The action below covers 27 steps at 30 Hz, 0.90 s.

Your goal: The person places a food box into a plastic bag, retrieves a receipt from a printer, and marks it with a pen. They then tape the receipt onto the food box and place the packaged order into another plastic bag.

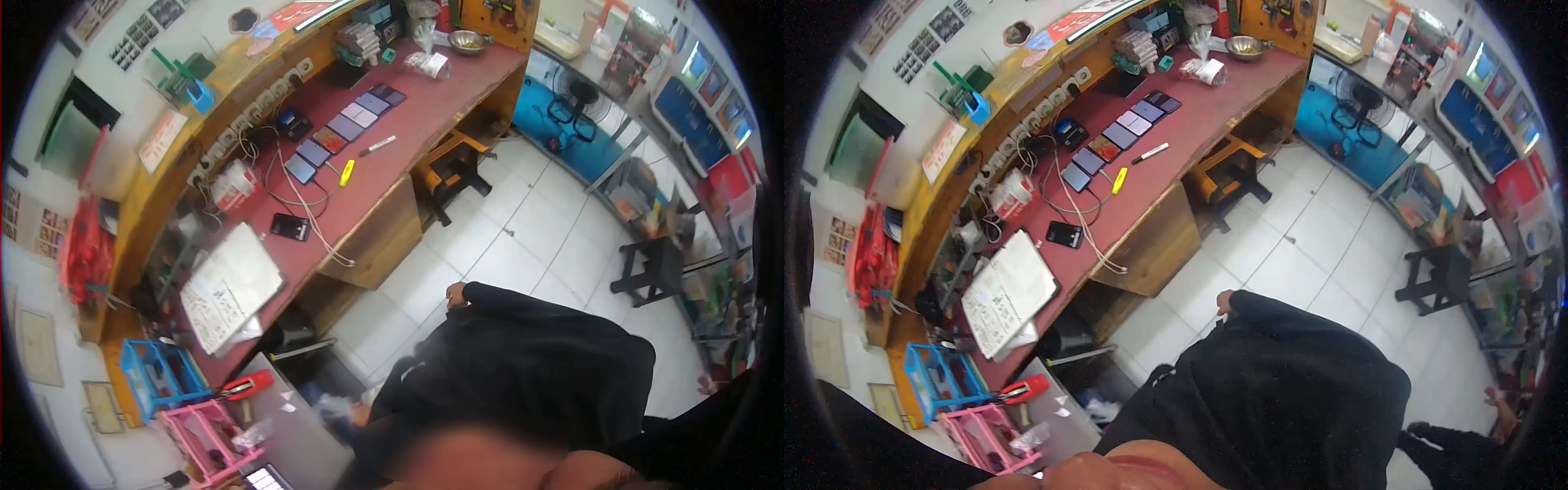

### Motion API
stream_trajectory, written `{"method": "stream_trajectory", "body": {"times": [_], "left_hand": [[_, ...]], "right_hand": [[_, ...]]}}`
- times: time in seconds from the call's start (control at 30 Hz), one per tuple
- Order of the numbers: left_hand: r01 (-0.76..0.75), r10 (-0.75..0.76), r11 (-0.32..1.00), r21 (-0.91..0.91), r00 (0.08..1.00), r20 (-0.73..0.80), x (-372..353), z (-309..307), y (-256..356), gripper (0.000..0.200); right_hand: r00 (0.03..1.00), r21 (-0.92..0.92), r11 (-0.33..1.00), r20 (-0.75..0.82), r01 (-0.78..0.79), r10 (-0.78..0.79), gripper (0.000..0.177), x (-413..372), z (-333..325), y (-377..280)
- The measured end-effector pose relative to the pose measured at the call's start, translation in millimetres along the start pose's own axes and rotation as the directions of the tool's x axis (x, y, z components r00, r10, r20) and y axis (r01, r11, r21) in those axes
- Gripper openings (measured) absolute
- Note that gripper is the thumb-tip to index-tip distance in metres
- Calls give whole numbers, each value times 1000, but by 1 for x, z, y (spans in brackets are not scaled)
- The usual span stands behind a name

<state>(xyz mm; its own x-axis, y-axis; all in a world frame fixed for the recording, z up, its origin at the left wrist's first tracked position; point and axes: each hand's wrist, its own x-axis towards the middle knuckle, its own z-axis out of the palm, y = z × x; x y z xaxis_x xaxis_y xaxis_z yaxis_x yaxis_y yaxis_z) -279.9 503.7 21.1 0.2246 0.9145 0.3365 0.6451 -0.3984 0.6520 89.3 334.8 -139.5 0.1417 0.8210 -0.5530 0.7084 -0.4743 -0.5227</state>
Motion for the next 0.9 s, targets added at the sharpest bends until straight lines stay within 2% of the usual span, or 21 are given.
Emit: {"method": "stream_trajectory", "body": {"times": [0.03, 0.07, 0.1, 0.13, 0.17, 0.23, 0.27, 0.3, 0.37, 0.43, 0.47, 0.5, 0.53, 0.6, 0.63, 0.67, 0.7, 0.73, 0.8, 0.83, 0.9], "left_hand": [[79, -80, 996, 38, 996, 34, -13, 9, -25, 31], [150, -154, 986, 72, 986, 58, -25, 21, -50, 32], [202, -212, 973, 116, 973, 86, -37, 26, -73, 33], [251, -269, 956, 154, 956, 116, -48, 30, -91, 35], [289, -319, 937, 195, 936, 146, -57, 35, -106, 36], [345, -398, 902, 259, 897, 191, -67, 42, -130, 38], [353, -416, 892, 284, 886, 205, -67, 46, -139, 40], [350, -419, 888, 297, 882, 214, -64, 54, -148, 41], [354, -421, 887, 298, 884, 202, -48, 67, -159, 43], [397, -474, 852, 341, 862, 182, -34, 75, -146, 44], [414, -492, 839, 354, 854, 169, -22, 82, -137, 44], [427, -503, 829, 361, 851, 150, -11, 92, -127, 44], [437, -511, 820, 370, 849, 130, 3, 107, -115, 44], [447, -511, 811, 377, 855, 85, 39, 143, -89, 45], [450, -506, 808, 381, 861, 56, 58, 162, -75, 45], [453, -501, 802, 390, 865, 24, 77, 181, -60, 45], [453, -492, 796, 401, 871, -8, 97, 201, -44, 45], [453, -485, 791, 412, 874, -31, 116, 219, -30, 46], [456, -470, 773, 440, 879, -86, 150, 248, 1, 46], [458, -465, 764, 455, 879, -106, 164, 261, 15, 46], [468, -461, 738, 486, 876, -143, 185, 277, 38, 47]], "right_hand": [[993, 32, 997, 87, 71, -74, 40, -22, -30, 8], [995, 265, 959, 42, -97, 89, 37, -47, -69, 3], [967, 506, 829, 48, -240, 251, 34, -65, -83, -7], [931, 582, 801, -193, -145, 309, 29, -63, -79, 11], [833, 628, 777, -409, -39, 372, 23, -58, -64, 46], [524, 780, 616, -481, -111, 703, 16, -63, -47, 77], [488, 934, 354, -287, -48, 824, 16, -70, -44, 82], [470, 997, 57, -70, 41, 880, 16, -73, -47, 84], [428, 974, -107, 10, 202, 904, 17, -77, -52, 83], [411, 892, -264, 99, 367, 906, 15, -50, -64, 121], [468, 762, -358, 81, 539, 880, 13, -40, -81, 143], [473, 720, -345, 26, 602, 881, 13, -21, -104, 174], [434, 670, -302, -34, 678, 900, 15, -9, -145, 191], [328, 688, -159, -120, 708, 937, 16, 10, -252, 210], [326, 700, -84, -219, 709, 920, 17, 27, -301, 237], [392, 674, -80, -324, 734, 861, 22, 43, -347, 267], [357, 680, 38, -431, 732, 829, 22, 57, -399, 290], [347, 630, -8, -417, 776, 840, 25, 56, -464, 274], [439, 643, 7, -532, 766, 724, 29, 90, -559, 322], [432, 655, -28, -465, 755, 773, 38, 107, -604, 335], [431, 671, -13, -462, 742, 775, 48, 143, -679, 364]]}}
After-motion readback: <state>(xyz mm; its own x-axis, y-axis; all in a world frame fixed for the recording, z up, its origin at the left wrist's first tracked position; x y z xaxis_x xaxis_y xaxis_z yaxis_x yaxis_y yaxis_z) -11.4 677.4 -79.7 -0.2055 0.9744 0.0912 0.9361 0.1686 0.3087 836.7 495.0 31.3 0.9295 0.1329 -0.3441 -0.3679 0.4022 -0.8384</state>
